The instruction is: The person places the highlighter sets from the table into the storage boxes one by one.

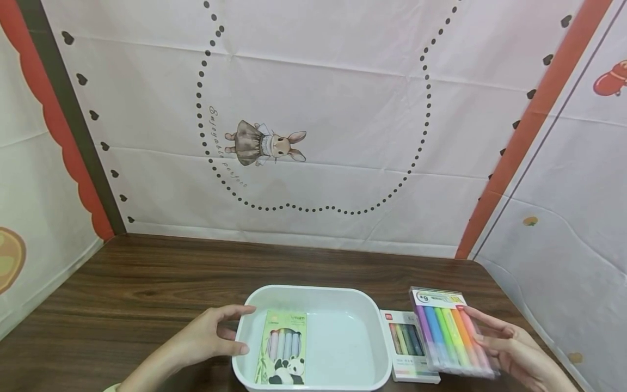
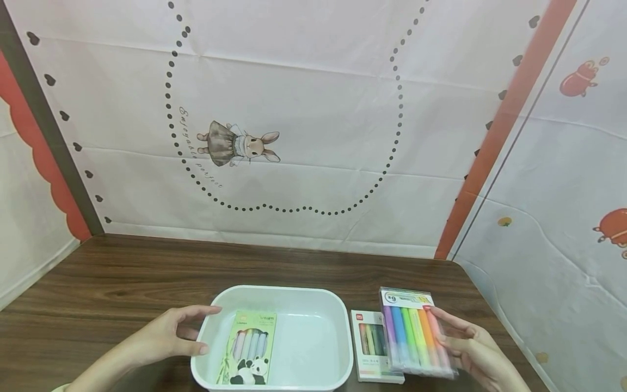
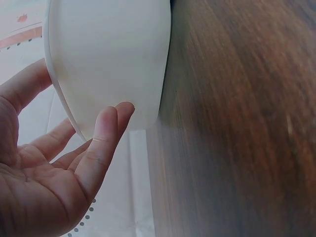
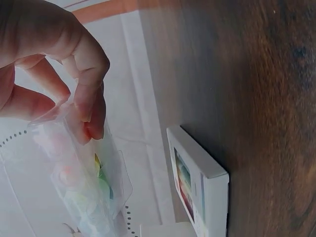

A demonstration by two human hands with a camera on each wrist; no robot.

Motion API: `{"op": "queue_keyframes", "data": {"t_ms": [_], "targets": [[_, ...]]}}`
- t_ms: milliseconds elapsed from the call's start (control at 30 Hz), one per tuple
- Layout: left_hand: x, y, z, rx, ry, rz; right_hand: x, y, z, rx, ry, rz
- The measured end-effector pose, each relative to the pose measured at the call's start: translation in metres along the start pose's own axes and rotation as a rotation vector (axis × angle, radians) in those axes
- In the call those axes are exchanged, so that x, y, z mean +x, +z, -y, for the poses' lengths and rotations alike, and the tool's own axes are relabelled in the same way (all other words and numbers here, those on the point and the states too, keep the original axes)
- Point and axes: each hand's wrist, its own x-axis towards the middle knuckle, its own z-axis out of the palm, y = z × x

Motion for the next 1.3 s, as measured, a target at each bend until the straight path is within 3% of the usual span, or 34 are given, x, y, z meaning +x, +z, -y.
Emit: {"op": "queue_keyframes", "data": {"t_ms": [200, 533, 800, 1033, 1300], "targets": [[0.001, 0.000, 0.000, -0.022, -0.005, 0.009, 0.002, 0.005, -0.001, -0.016, 0.000, -0.010], [0.001, 0.000, -0.001, -0.010, -0.003, 0.005, 0.006, 0.019, 0.001, -0.050, 0.034, -0.093], [0.000, 0.000, 0.000, -0.005, 0.002, 0.004, 0.009, 0.024, 0.001, -0.063, 0.017, -0.086], [0.000, 0.000, 0.001, -0.001, -0.005, -0.004, 0.009, 0.028, 0.003, -0.015, -0.011, -0.001], [0.000, 0.000, 0.000, -0.009, -0.002, 0.006, 0.011, 0.035, 0.005, -0.051, 0.000, -0.029]]}}
